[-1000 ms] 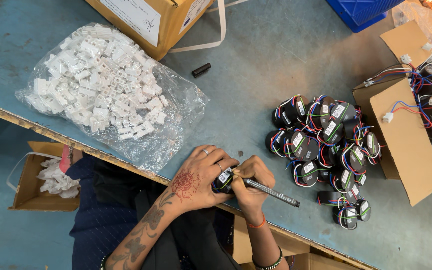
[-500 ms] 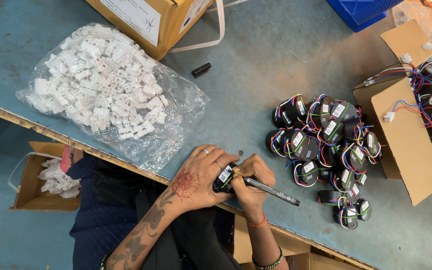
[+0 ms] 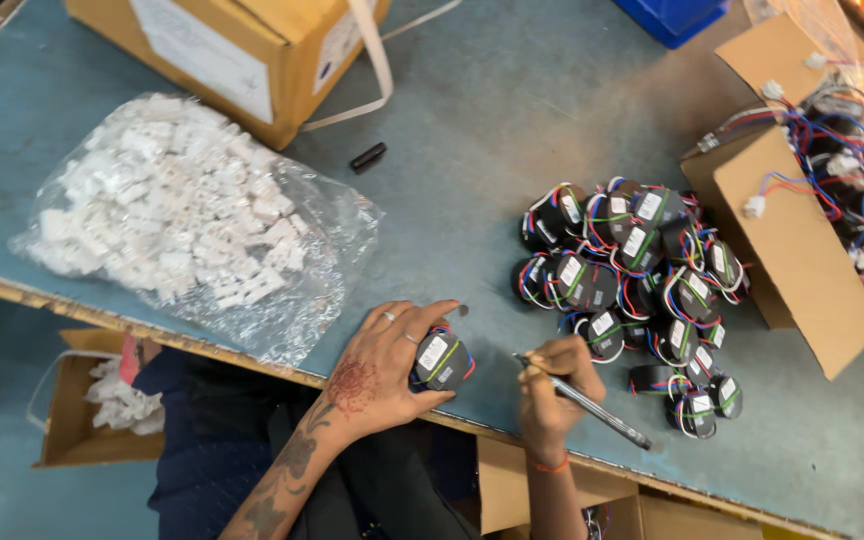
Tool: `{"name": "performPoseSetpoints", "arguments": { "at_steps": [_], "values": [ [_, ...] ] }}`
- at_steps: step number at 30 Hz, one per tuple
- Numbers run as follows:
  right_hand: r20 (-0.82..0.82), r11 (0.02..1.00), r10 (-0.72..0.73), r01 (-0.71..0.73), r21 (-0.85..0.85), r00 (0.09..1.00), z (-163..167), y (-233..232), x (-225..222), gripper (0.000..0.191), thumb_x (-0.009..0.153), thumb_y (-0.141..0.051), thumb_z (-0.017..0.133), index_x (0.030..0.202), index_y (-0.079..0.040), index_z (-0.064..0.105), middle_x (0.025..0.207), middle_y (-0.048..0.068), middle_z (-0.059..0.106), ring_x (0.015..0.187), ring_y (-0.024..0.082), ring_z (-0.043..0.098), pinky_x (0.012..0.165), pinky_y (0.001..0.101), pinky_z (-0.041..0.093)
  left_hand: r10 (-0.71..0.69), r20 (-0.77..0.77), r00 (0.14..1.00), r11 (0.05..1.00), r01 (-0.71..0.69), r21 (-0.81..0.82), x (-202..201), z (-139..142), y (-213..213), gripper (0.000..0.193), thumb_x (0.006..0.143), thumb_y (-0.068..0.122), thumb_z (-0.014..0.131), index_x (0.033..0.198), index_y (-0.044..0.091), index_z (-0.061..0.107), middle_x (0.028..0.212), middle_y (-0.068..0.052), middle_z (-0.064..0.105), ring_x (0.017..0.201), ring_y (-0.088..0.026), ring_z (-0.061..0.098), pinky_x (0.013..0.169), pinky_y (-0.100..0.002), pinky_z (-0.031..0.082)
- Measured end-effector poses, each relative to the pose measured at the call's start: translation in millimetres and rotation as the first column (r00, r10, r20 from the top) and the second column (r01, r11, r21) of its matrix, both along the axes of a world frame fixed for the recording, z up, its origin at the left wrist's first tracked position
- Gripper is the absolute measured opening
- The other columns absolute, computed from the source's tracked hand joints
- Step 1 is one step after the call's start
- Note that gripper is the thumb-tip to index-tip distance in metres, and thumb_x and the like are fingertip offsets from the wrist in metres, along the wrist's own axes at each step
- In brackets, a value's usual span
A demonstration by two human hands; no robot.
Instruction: The person marks small black cylindrical components with a marker and then attaches white plastic connectors to their wires. The person handles each component one at a time, placing marked units aside and continuing the process with the next item.
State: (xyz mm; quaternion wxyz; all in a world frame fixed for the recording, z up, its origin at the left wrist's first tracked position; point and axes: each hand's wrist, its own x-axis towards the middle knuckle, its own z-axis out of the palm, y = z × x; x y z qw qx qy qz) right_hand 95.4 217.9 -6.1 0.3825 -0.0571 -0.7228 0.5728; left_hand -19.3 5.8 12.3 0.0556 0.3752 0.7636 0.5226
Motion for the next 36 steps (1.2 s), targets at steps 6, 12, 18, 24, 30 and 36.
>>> {"name": "performPoseSetpoints", "arguments": {
  "at_steps": [6, 12, 18, 24, 30, 36],
  "values": [
    [0.015, 0.936, -0.261, 0.249, 0.247, 0.965, 4.1, 20.9, 18.9, 0.007, 0.084, 0.008, 0.059, 0.082, 0.003, 0.055, 0.09, 0.015, 0.06, 0.06, 0.013, 0.059, 0.054, 0.023, 0.049, -0.001, 0.059, 0.998, 1.0, 0.001, 0.002, -0.1, -3.9, -1.7, 0.097, 0.06, 0.025, 0.093, 0.144, 0.015, 0.046, 0.121, -0.008, 0.068, 0.118, -0.034, 0.06, 0.106, -0.046, 0.043],
    [-0.04, 0.846, -0.354, 0.338, 0.412, 0.935, 3.3, 22.8, 20.6, 0.009, 0.081, 0.01, 0.062, 0.082, 0.003, 0.057, 0.084, 0.014, 0.062, 0.068, 0.018, 0.062, 0.06, 0.0265, 0.051, -0.014, 0.145, 0.989, 0.999, 0.009, 0.033, -10.4, -2.0, -1.3, 0.092, 0.067, 0.018, 0.089, 0.147, 0.015, 0.044, 0.132, -0.011, 0.065, 0.123, -0.033, 0.063, 0.102, -0.043, 0.049],
    [-0.063, 0.795, -0.385, 0.365, 0.484, 0.921, 0.4, 17.9, 22.4, 0.012, 0.075, 0.008, 0.068, 0.079, 0.001, 0.059, 0.082, 0.015, 0.065, 0.072, 0.022, 0.067, 0.064, 0.0297, 0.052, 0.045, 0.09, 0.995, 0.998, -0.041, -0.048, -42.2, 9.0, 35.7, 0.089, 0.069, 0.015, 0.087, 0.146, 0.016, 0.044, 0.132, -0.011, 0.065, 0.12, -0.033, 0.063, 0.1, -0.043, 0.05],
    [-0.065, 0.824, -0.384, 0.373, 0.426, 0.921, -1.1, 13.5, 22.1, 0.011, 0.072, 0.008, 0.067, 0.078, 0.001, 0.06, 0.08, 0.014, 0.067, 0.068, 0.021, 0.068, 0.06, 0.0277, 0.053, 0.031, -0.033, 0.999, 0.99, -0.026, 0.136, -64.8, 14.9, 72.5, 0.074, 0.081, 0.016, 0.08, 0.146, 0.009, 0.045, 0.138, -0.016, 0.06, 0.128, -0.036, 0.059, 0.106, -0.045, 0.047],
    [-0.053, 0.835, -0.363, 0.35, 0.423, 0.93, -1.9, 7.7, 22.2, 0.011, 0.07, 0.008, 0.065, 0.077, 0.001, 0.062, 0.081, 0.014, 0.068, 0.066, 0.019, 0.068, 0.056, 0.0259, 0.055, 0.267, -0.62, 0.738, 0.867, -0.464, -0.179, -125.2, 0.6, 44.3, 0.054, 0.089, 0.011, 0.07, 0.138, -0.001, 0.052, 0.141, -0.025, 0.053, 0.137, -0.041, 0.049, 0.114, -0.05, 0.039],
    [-0.022, 0.849, -0.368, 0.345, 0.399, 0.93, -1.0, 1.8, 21.7, 0.011, 0.068, 0.007, 0.067, 0.077, 0.002, 0.065, 0.081, 0.013, 0.069, 0.062, 0.017, 0.07, 0.054, 0.0259, 0.054, 0.231, -0.69, 0.686, 0.645, -0.639, -0.419, -124.6, -34.4, 24.5, 0.079, 0.063, 0.007, 0.07, 0.139, -0.006, 0.055, 0.144, -0.027, 0.054, 0.134, -0.037, 0.052, 0.102, -0.036, 0.052]
  ]
}}
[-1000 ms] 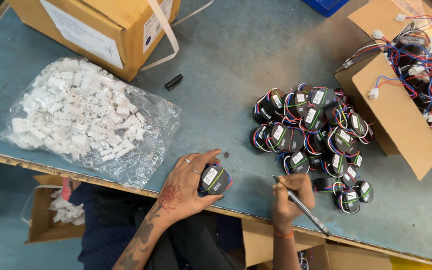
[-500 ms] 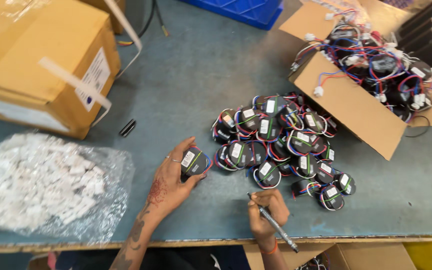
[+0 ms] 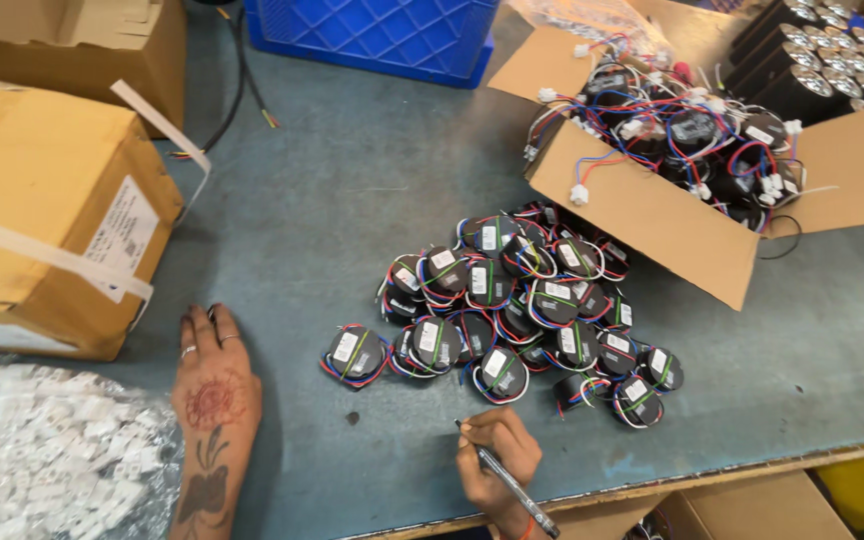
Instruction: The person marks small black cylindrical components with a marker and then attaches white plastic connectors to their wires. The person handles each component one at a time, placing marked units aside and continuing the process with the next item.
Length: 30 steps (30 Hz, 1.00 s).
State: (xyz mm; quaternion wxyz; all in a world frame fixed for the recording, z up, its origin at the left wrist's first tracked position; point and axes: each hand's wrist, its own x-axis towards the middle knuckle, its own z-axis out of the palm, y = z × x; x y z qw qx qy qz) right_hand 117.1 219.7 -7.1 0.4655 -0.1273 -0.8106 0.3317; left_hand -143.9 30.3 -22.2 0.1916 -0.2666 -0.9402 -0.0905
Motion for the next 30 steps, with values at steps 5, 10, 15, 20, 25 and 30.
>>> {"name": "performPoseSetpoints", "arguments": {
  "at_steps": [5, 10, 15, 20, 25, 30],
  "values": [
    [-0.005, 1.0, -0.001, 0.001, 0.007, 1.0, 2.4, -1.4, -1.1, 0.011, 0.069, 0.007, 0.066, 0.077, 0.002, 0.064, 0.082, 0.013, 0.069, 0.063, 0.018, 0.069, 0.056, 0.0264, 0.054, 0.098, 0.11, 0.989, 0.995, -0.101, 0.023, 3.1, -4.7, 6.1, 0.034, 0.092, 0.011, 0.066, 0.126, 0.015, 0.067, 0.126, -0.004, 0.068, 0.114, -0.024, 0.07, 0.086, -0.036, 0.06],
    [-0.005, 1.0, 0.001, 0.0, 0.026, 1.0, 2.8, 3.0, -1.7, 0.011, 0.07, 0.007, 0.067, 0.078, 0.001, 0.064, 0.082, 0.013, 0.068, 0.065, 0.019, 0.069, 0.059, 0.0269, 0.055, 0.067, 0.126, 0.99, 0.984, -0.086, 0.154, 11.4, 10.9, 8.6, 0.026, 0.098, 0.015, 0.064, 0.124, 0.019, 0.072, 0.114, -0.003, 0.07, 0.095, -0.026, 0.071, 0.076, -0.041, 0.058],
    [0.0, 0.986, 0.024, -0.023, -0.165, 1.0, 0.3, -0.2, 1.8, 0.006, 0.079, 0.005, 0.069, 0.082, 0.002, 0.064, 0.092, 0.015, 0.068, 0.065, 0.016, 0.068, 0.056, 0.0273, 0.057, -0.201, 0.391, 0.898, 0.822, -0.063, 0.566, 58.2, 25.0, -7.0, 0.026, 0.091, 0.015, 0.07, 0.116, 0.017, 0.074, 0.107, -0.007, 0.068, 0.089, -0.025, 0.07, 0.076, -0.041, 0.055],
    [-0.032, 0.884, 0.232, -0.224, -0.41, 0.972, 1.2, -21.7, -3.4, 0.01, 0.084, 0.006, 0.066, 0.094, 0.006, 0.07, 0.11, 0.018, 0.059, 0.08, 0.019, 0.07, 0.068, 0.0296, 0.061, -0.472, 0.408, 0.782, 0.615, -0.041, 0.788, 122.0, 15.5, -1.2, 0.032, 0.084, 0.004, 0.071, 0.115, 0.014, 0.075, 0.103, -0.007, 0.067, 0.093, -0.023, 0.072, 0.082, -0.034, 0.056],
    [-0.039, 0.799, 0.426, -0.396, -0.454, 0.904, 15.4, -36.8, -5.3, 0.021, 0.088, 0.007, 0.059, 0.105, 0.008, 0.072, 0.114, 0.018, 0.058, 0.092, 0.021, 0.071, 0.084, 0.0302, 0.06, -0.537, 0.395, 0.745, 0.618, 0.029, 0.786, 144.6, 8.3, 1.7, 0.029, 0.081, 0.002, 0.074, 0.108, 0.01, 0.077, 0.1, -0.007, 0.071, 0.091, -0.021, 0.074, 0.08, -0.031, 0.056],
    [0.084, 0.861, 0.355, -0.291, -0.418, 0.931, 27.8, -33.7, -6.3, 0.011, 0.089, 0.002, 0.07, 0.099, 0.006, 0.07, 0.1, 0.013, 0.07, 0.08, 0.015, 0.073, 0.072, 0.0265, 0.06, -0.591, 0.435, 0.679, 0.621, 0.038, 0.783, 143.5, 16.1, 3.5, 0.024, 0.081, 0.005, 0.075, 0.105, 0.01, 0.077, 0.097, -0.005, 0.073, 0.089, -0.02, 0.076, 0.076, -0.032, 0.058]
  ]
}}
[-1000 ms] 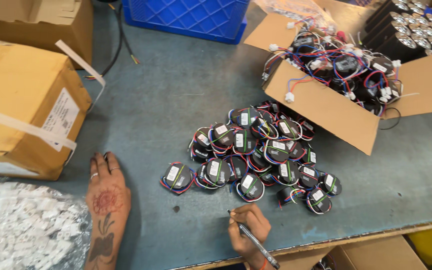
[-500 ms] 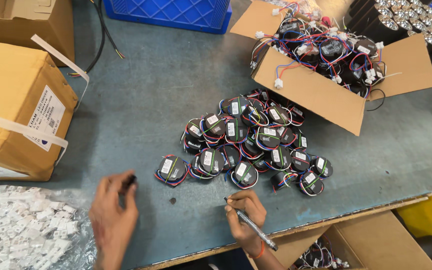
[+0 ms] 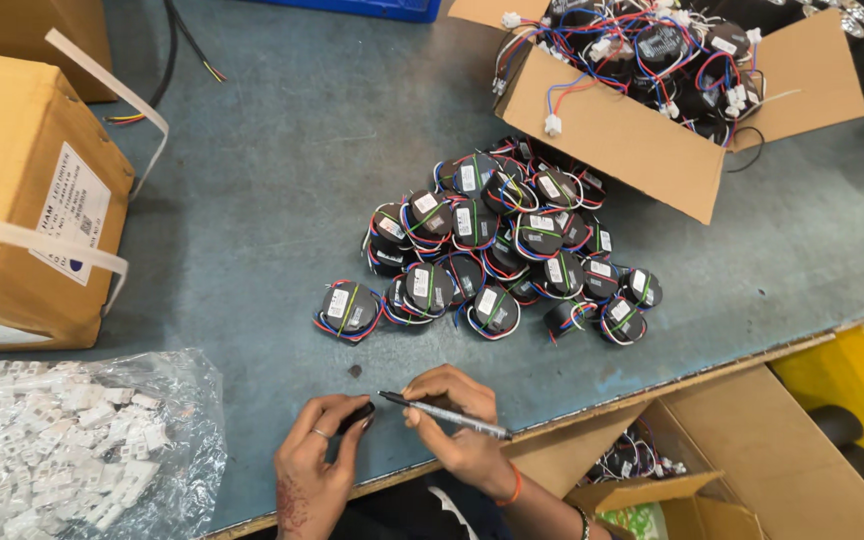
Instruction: The person marks small black cylindrical components with a marker and then attaches white plastic connectors to their wires. The person handles each component one at a time, placing marked units aside and continuing the process with the next item.
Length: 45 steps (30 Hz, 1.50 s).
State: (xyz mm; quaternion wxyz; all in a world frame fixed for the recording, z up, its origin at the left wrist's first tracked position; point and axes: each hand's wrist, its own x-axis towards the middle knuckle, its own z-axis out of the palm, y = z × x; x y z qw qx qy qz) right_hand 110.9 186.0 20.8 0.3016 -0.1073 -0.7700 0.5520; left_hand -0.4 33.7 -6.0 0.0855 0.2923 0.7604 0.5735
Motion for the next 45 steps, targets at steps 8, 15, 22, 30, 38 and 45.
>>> {"name": "performPoseSetpoints", "arguments": {
  "at_steps": [8, 15, 22, 30, 38, 45],
  "values": [
    [0.156, 0.987, -0.07, 0.091, -0.13, 0.985, -6.6, 3.8, 5.5, 0.012, 0.092, -0.005, 0.071, 0.094, 0.006, 0.074, 0.088, 0.013, 0.072, 0.068, 0.015, 0.071, 0.063, 0.0287, 0.059, 0.016, -0.079, 0.997, 0.999, -0.018, -0.031, 1.8, 5.1, 4.3, 0.02, 0.084, 0.005, 0.071, 0.104, 0.007, 0.071, 0.104, -0.007, 0.073, 0.092, -0.026, 0.073, 0.077, -0.036, 0.057],
    [-0.081, 0.936, -0.337, 0.344, 0.081, 0.938, -12.8, 45.5, -3.3, 0.029, 0.106, -0.02, 0.055, 0.093, 0.004, 0.066, 0.128, 0.015, 0.066, 0.106, 0.018, 0.067, 0.09, 0.029, 0.054, -0.011, -0.086, 0.996, 0.998, 0.005, -0.065, 2.1, 1.0, 3.9, 0.02, 0.084, 0.004, 0.071, 0.104, 0.007, 0.071, 0.103, -0.007, 0.073, 0.094, -0.026, 0.072, 0.077, -0.037, 0.056],
    [0.164, 0.955, -0.185, 0.217, -0.205, 0.969, -18.4, 39.1, -23.0, 0.04, 0.106, -0.026, 0.058, 0.138, -0.001, 0.064, 0.127, 0.021, 0.074, 0.096, 0.017, 0.062, 0.088, 0.032, 0.053, 0.001, -0.157, 0.988, 0.999, -0.009, -0.045, 0.6, -6.7, 3.5, 0.02, 0.083, 0.004, 0.071, 0.103, 0.006, 0.07, 0.102, -0.007, 0.073, 0.098, -0.027, 0.071, 0.081, -0.037, 0.055],
    [0.019, 0.981, -0.184, 0.182, 0.064, 0.983, 3.8, 22.5, -19.1, 0.037, 0.107, -0.027, 0.054, 0.092, 0.004, 0.068, 0.128, 0.015, 0.068, 0.102, 0.018, 0.066, 0.088, 0.0315, 0.052, 0.005, -0.168, 0.986, 0.998, -0.016, -0.062, 0.2, -8.8, 0.3, 0.021, 0.083, 0.005, 0.071, 0.104, 0.007, 0.07, 0.102, -0.007, 0.073, 0.098, -0.027, 0.071, 0.082, -0.038, 0.055],
    [-0.09, 0.967, -0.219, 0.203, -0.153, 0.972, -15.4, 6.0, 12.4, 0.033, 0.107, -0.021, 0.054, 0.088, 0.003, 0.068, 0.096, 0.013, 0.06, 0.068, 0.011, 0.058, 0.059, 0.0245, 0.051, -0.012, -0.161, 0.987, 0.999, 0.003, -0.054, 0.8, -3.8, -1.1, 0.019, 0.083, 0.006, 0.072, 0.102, 0.006, 0.07, 0.1, -0.007, 0.073, 0.096, -0.027, 0.071, 0.081, -0.037, 0.055],
    [-0.038, 0.998, -0.005, 0.003, -0.058, 0.999, 9.6, 0.2, 3.3, 0.009, 0.093, 0.0, 0.065, 0.1, 0.006, 0.069, 0.109, 0.016, 0.063, 0.087, 0.018, 0.07, 0.076, 0.0292, 0.064, -0.006, -0.059, 0.998, 1.0, 0.005, -0.017, -0.3, 2.9, -1.9, 0.019, 0.083, 0.006, 0.073, 0.102, 0.006, 0.071, 0.1, -0.008, 0.074, 0.094, -0.026, 0.072, 0.08, -0.036, 0.055]
  ]
}}
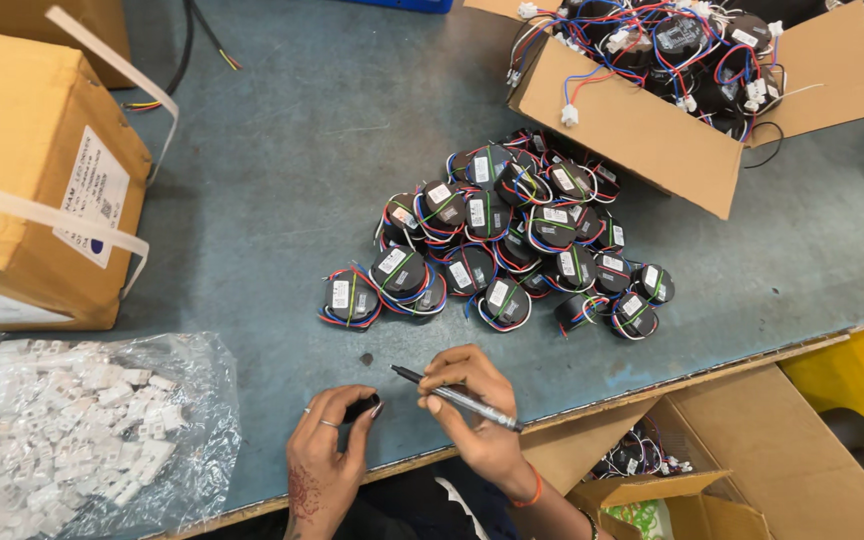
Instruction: The person marks small black cylindrical components with a marker and then attaches white plastic connectors to their wires. The person handles each component one at a time, placing marked units aside and continuing the process with the next item.
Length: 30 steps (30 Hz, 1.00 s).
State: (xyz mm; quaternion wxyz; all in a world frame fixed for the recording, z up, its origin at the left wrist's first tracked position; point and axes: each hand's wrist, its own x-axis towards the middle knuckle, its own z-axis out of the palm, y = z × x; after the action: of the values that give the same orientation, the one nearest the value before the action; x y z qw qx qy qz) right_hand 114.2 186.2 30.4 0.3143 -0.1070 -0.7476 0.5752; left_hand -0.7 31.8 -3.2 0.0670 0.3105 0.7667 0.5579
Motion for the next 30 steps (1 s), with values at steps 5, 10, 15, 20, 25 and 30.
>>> {"name": "performPoseSetpoints", "arguments": {
  "at_steps": [5, 10, 15, 20, 25, 30],
  "values": [
    [0.07, 0.987, -0.046, 0.034, 0.158, 0.996, 12.6, -1.1, -0.3, 0.011, 0.089, 0.0, 0.072, 0.099, 0.005, 0.073, 0.096, 0.014, 0.071, 0.08, 0.015, 0.071, 0.072, 0.0266, 0.058, 0.02, 0.024, 0.999, 0.999, -0.021, 0.049, -0.7, 2.6, 2.1, 0.021, 0.082, 0.003, 0.072, 0.102, 0.005, 0.071, 0.103, -0.009, 0.074, 0.096, -0.028, 0.072, 0.082, -0.037, 0.055],
    [0.111, 0.999, -0.045, 0.042, 0.023, 0.993, 5.7, -2.1, -1.3, 0.013, 0.09, -0.003, 0.072, 0.1, 0.005, 0.075, 0.089, 0.012, 0.072, 0.071, 0.013, 0.068, 0.066, 0.0253, 0.056, 0.059, 0.009, 0.998, 0.988, -0.06, 0.141, -3.7, 1.5, 0.3, 0.02, 0.083, 0.002, 0.072, 0.103, 0.003, 0.071, 0.107, -0.011, 0.073, 0.102, -0.031, 0.071, 0.086, -0.038, 0.055],
    [0.087, 0.997, -0.044, 0.038, 0.06, 0.995, 0.2, -2.3, -4.6, 0.012, 0.091, -0.004, 0.073, 0.099, 0.005, 0.075, 0.089, 0.011, 0.07, 0.069, 0.012, 0.066, 0.064, 0.0238, 0.054, 0.049, 0.011, 0.999, 0.983, -0.05, 0.176, -5.4, 1.0, 1.3, 0.02, 0.084, 0.001, 0.071, 0.104, 0.003, 0.071, 0.106, -0.01, 0.074, 0.101, -0.029, 0.072, 0.086, -0.037, 0.056],
    [0.167, 0.995, -0.058, 0.042, 0.094, 0.984, -5.2, -3.1, -9.4, 0.008, 0.089, -0.003, 0.074, 0.093, 0.004, 0.075, 0.084, 0.008, 0.071, 0.068, 0.01, 0.065, 0.06, 0.023, 0.053, -0.021, -0.001, 1.0, 0.988, 0.021, 0.155, -5.6, -0.1, -0.3, 0.019, 0.083, 0.004, 0.074, 0.102, 0.004, 0.072, 0.101, -0.01, 0.074, 0.094, -0.029, 0.073, 0.078, -0.037, 0.057],
    [0.219, 0.99, 0.137, -0.142, 0.009, 0.966, -14.8, 1.0, -16.5, 0.006, 0.091, -0.002, 0.073, 0.09, 0.004, 0.075, 0.083, 0.007, 0.071, 0.068, 0.01, 0.064, 0.06, 0.0234, 0.051, -0.217, -0.016, 0.976, 0.971, 0.217, 0.098, -6.6, -3.0, -6.8, 0.02, 0.083, 0.006, 0.077, 0.103, 0.006, 0.073, 0.094, -0.008, 0.074, 0.086, -0.028, 0.073, 0.073, -0.037, 0.056],
    [0.213, 0.957, 0.29, -0.277, -0.089, 0.933, -20.5, 10.6, -15.1, 0.008, 0.089, -0.003, 0.076, 0.092, 0.004, 0.075, 0.09, 0.008, 0.069, 0.073, 0.01, 0.061, 0.063, 0.0245, 0.048, -0.315, 0.364, 0.877, 0.947, 0.267, 0.176, -8.8, -3.5, -13.5, 0.075, 0.083, 0.0, 0.073, 0.149, 0.013, 0.04, 0.082, -0.008, 0.076, 0.074, -0.018, 0.075, 0.074, -0.032, 0.059]
  ]
}}
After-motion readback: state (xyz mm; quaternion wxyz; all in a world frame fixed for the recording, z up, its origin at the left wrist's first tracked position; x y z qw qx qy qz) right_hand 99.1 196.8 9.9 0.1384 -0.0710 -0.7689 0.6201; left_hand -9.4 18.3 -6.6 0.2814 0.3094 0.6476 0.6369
